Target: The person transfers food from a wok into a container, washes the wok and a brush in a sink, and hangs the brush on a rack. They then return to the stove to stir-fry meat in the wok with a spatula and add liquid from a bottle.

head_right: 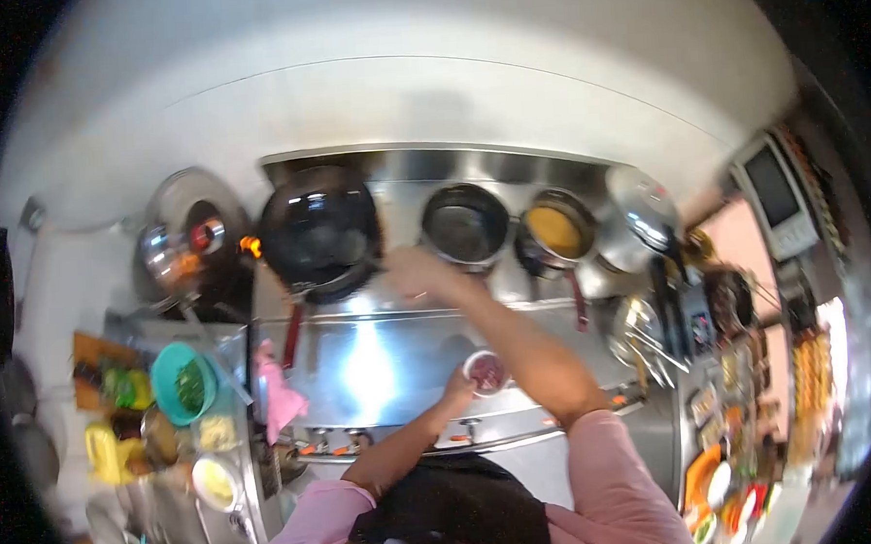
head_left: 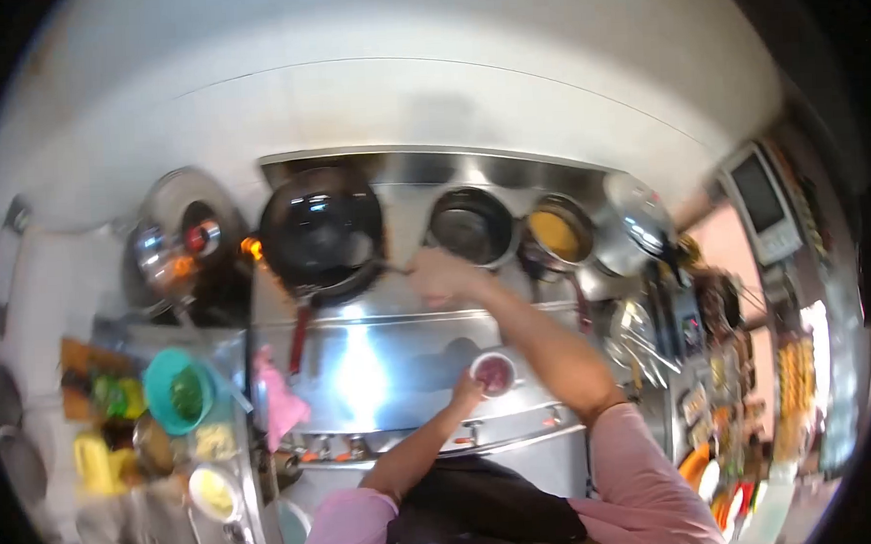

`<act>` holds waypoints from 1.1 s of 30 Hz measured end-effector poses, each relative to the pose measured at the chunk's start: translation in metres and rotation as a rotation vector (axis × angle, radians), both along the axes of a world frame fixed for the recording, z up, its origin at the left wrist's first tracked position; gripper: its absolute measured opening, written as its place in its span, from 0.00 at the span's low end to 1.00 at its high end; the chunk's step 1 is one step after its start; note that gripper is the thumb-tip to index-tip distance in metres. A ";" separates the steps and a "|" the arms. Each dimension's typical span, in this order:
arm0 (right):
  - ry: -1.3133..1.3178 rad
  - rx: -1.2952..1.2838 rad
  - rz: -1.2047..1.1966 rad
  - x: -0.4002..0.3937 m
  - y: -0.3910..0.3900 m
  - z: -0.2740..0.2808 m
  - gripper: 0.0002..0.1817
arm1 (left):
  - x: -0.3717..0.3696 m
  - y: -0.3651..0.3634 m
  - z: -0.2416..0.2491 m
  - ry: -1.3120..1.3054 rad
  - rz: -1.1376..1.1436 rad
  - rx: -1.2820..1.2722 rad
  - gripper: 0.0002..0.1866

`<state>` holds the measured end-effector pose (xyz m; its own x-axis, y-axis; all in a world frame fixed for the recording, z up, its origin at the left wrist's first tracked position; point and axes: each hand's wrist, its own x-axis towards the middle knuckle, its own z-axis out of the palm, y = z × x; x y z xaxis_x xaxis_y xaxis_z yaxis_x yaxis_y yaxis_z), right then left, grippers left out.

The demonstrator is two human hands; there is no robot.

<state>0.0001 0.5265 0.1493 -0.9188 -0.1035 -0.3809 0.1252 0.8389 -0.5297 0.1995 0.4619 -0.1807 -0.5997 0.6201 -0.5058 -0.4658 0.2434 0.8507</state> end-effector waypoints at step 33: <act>-0.127 -0.558 -0.702 0.065 -0.035 -0.138 0.10 | -0.350 -0.276 0.217 0.257 0.475 -0.013 0.26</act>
